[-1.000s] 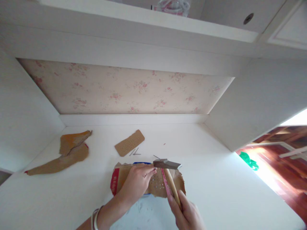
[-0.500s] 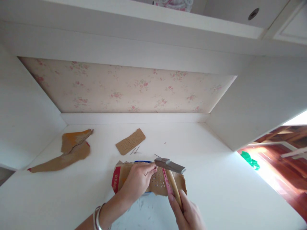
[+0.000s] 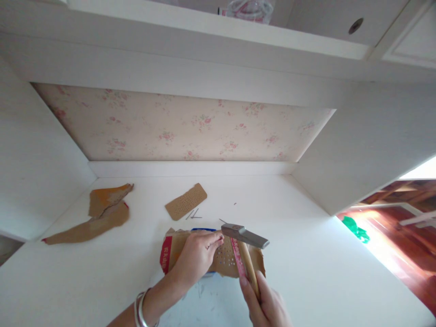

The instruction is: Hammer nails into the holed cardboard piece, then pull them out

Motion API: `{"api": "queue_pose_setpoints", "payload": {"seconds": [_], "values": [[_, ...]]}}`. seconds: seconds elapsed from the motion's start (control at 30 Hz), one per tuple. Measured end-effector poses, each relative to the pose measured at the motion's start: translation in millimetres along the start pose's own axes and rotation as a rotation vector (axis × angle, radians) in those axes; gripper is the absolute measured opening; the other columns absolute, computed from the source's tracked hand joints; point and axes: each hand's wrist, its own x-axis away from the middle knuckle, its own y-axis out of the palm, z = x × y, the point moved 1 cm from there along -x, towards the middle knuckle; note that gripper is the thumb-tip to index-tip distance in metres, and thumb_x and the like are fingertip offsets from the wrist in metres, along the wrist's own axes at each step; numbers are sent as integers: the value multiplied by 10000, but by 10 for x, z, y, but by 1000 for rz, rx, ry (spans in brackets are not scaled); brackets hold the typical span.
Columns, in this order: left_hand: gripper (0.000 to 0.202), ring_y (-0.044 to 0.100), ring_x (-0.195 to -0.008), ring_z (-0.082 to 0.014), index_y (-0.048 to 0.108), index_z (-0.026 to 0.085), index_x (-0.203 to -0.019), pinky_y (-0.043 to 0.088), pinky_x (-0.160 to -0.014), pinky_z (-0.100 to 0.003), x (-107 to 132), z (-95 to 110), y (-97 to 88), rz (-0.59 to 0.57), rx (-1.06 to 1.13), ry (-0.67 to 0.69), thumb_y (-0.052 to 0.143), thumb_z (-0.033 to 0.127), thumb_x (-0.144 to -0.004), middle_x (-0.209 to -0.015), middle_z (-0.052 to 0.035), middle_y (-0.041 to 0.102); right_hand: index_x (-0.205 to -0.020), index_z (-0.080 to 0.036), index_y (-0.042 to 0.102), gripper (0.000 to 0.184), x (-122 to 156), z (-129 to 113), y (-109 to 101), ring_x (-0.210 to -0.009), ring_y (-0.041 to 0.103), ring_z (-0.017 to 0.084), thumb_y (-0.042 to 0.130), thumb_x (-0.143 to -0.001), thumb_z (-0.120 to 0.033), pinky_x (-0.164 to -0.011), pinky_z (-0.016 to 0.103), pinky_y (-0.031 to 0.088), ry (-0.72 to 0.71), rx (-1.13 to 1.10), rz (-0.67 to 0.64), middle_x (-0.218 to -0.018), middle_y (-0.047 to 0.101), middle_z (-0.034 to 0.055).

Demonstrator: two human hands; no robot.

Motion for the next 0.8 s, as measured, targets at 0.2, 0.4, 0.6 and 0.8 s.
{"api": "queue_pose_setpoints", "payload": {"seconds": [0.2,0.4,0.6,0.8], "values": [[206,666,-693,-152,693,199,-772,477,-687,-259,-3,-18,14,-1,-15,4,583,131,-932,-756,2,731,-716,-248,543,478,23,-8,-4,-422,531,162,445,-922,-668,-467,253,392,-12,43,37,-502,526,-37],[185,681,-731,-161,705,204,-790,491,-723,-267,3,-33,14,-1,-35,3,601,129,-923,-802,-3,750,-729,-252,533,460,9,-8,10,-451,555,165,404,-958,-629,-473,251,379,-82,74,15,-541,581,-17],[166,687,-755,-174,722,208,-827,509,-746,-276,9,-19,6,15,-32,0,599,178,-936,-791,-15,742,-724,-254,527,450,-15,-28,-8,-437,536,163,435,-942,-637,-462,247,383,-34,44,27,-507,528,-41],[225,670,-696,-170,713,208,-785,508,-691,-279,9,-31,14,27,-71,17,567,199,-955,-739,-16,725,-710,-259,562,471,5,-21,-31,-435,545,172,418,-945,-641,-466,253,398,-41,59,36,-502,559,-13]]}}
